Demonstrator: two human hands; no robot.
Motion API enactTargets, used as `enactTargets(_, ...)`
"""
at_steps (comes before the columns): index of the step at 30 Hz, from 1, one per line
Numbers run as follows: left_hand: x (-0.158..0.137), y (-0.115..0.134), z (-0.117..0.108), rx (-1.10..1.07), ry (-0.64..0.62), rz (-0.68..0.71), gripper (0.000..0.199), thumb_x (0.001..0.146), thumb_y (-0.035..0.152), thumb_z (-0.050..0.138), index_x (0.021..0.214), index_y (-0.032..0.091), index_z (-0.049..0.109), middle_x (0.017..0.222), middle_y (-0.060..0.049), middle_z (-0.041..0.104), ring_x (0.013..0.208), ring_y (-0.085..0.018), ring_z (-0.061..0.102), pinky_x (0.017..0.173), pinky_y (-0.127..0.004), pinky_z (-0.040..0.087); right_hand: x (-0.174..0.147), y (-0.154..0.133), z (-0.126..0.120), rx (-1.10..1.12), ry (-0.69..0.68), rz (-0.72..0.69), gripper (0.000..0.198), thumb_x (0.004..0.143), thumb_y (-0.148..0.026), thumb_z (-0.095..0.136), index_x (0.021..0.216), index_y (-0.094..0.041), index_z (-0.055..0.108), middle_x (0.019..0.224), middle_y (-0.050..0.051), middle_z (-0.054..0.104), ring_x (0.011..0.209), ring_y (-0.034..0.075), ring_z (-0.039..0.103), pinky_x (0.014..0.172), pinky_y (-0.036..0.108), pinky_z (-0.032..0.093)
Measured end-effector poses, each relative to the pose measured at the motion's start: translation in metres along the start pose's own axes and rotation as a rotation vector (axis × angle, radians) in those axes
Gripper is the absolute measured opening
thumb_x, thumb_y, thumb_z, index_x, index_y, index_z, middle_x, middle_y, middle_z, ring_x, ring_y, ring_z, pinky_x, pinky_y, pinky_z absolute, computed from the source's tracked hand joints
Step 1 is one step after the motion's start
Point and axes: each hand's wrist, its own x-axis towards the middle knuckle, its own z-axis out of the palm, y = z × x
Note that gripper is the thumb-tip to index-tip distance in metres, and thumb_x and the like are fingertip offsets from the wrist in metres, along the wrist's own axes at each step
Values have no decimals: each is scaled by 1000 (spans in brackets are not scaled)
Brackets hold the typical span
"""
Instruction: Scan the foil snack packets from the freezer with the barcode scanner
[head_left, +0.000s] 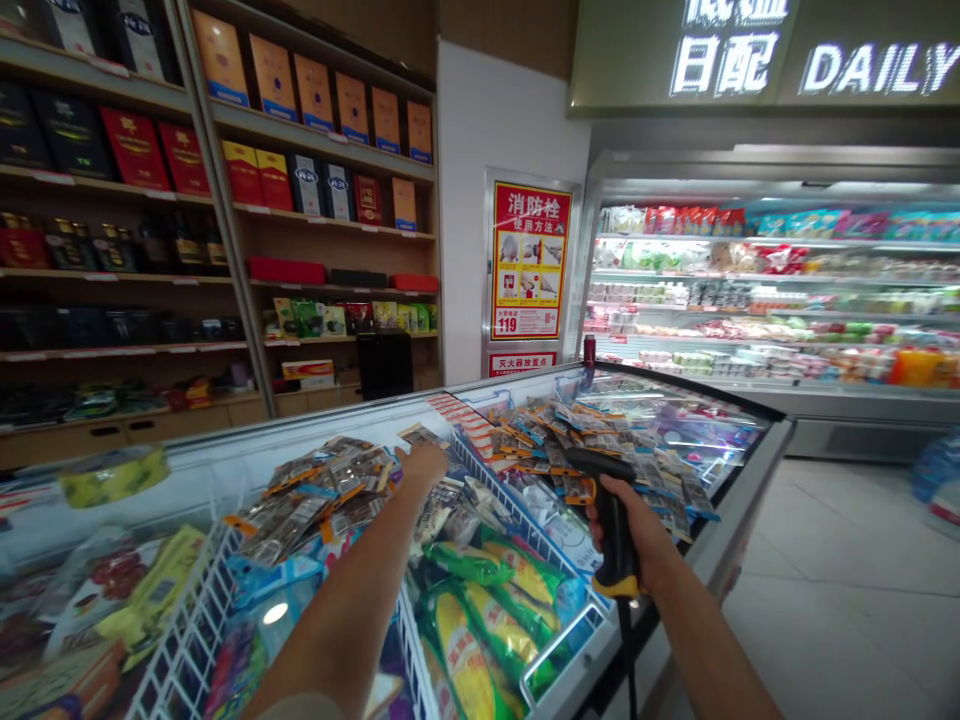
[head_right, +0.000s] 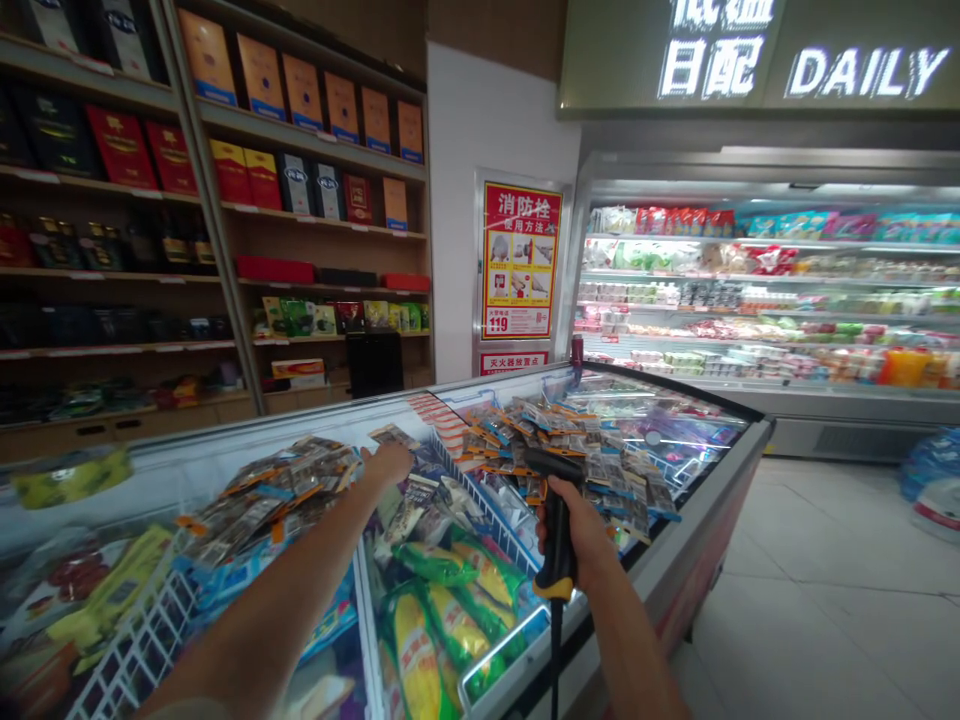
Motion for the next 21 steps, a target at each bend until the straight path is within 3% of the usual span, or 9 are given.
enactTargets(4, -14, 18, 0, 127, -39, 70, 24, 74, 17, 40, 85, 16, 61, 93, -14, 62, 96, -28, 53, 91, -56, 16, 0, 4, 1, -8, -20, 12, 21, 71, -37, 53, 66, -17, 50, 44, -4, 51, 32, 8, 45, 30, 20, 37)
enactTargets(8, -28, 21, -3, 107, 124, -38, 35, 76, 28, 41, 107, 18, 52, 104, -15, 56, 97, -28, 51, 80, -43, 36, -2, 5, 4, -22, -14, 22, 22, 71, -37, 52, 65, -17, 49, 43, -4, 50, 32, 9, 45, 30, 21, 37)
enactTargets(10, -31, 22, -1, 118, 153, -117, 43, 74, 35, 44, 114, 18, 47, 104, -17, 54, 100, -31, 49, 77, -41, 38, -2, 5, 6, -40, -21, 44, 21, 71, -38, 51, 67, -17, 50, 43, -4, 49, 32, 9, 45, 30, 21, 37)
enactTargets(13, -27, 24, 6, 120, 122, -118, 43, 73, 33, 46, 114, 18, 47, 101, -16, 56, 101, -31, 48, 79, -41, 37, -1, 7, 10, -68, -37, 56, 22, 71, -39, 51, 69, -17, 50, 44, -4, 51, 32, 9, 45, 30, 21, 37)
enactTargets(17, -18, 23, 14, -72, 102, -44, 42, 69, 16, 50, 111, 20, 49, 100, -11, 58, 95, -22, 53, 77, -31, 39, -2, 11, 17, -102, -76, 59, 23, 70, -40, 52, 72, -17, 51, 46, -4, 51, 33, 9, 46, 30, 20, 37)
enactTargets(21, -12, 17, 14, -478, 155, -19, 45, 61, 6, 53, 105, 16, 54, 90, -5, 60, 79, -16, 56, 71, -25, 42, -7, 12, 28, -166, -138, 116, 24, 71, -40, 50, 72, -16, 52, 44, -3, 51, 31, 9, 45, 28, 20, 36)
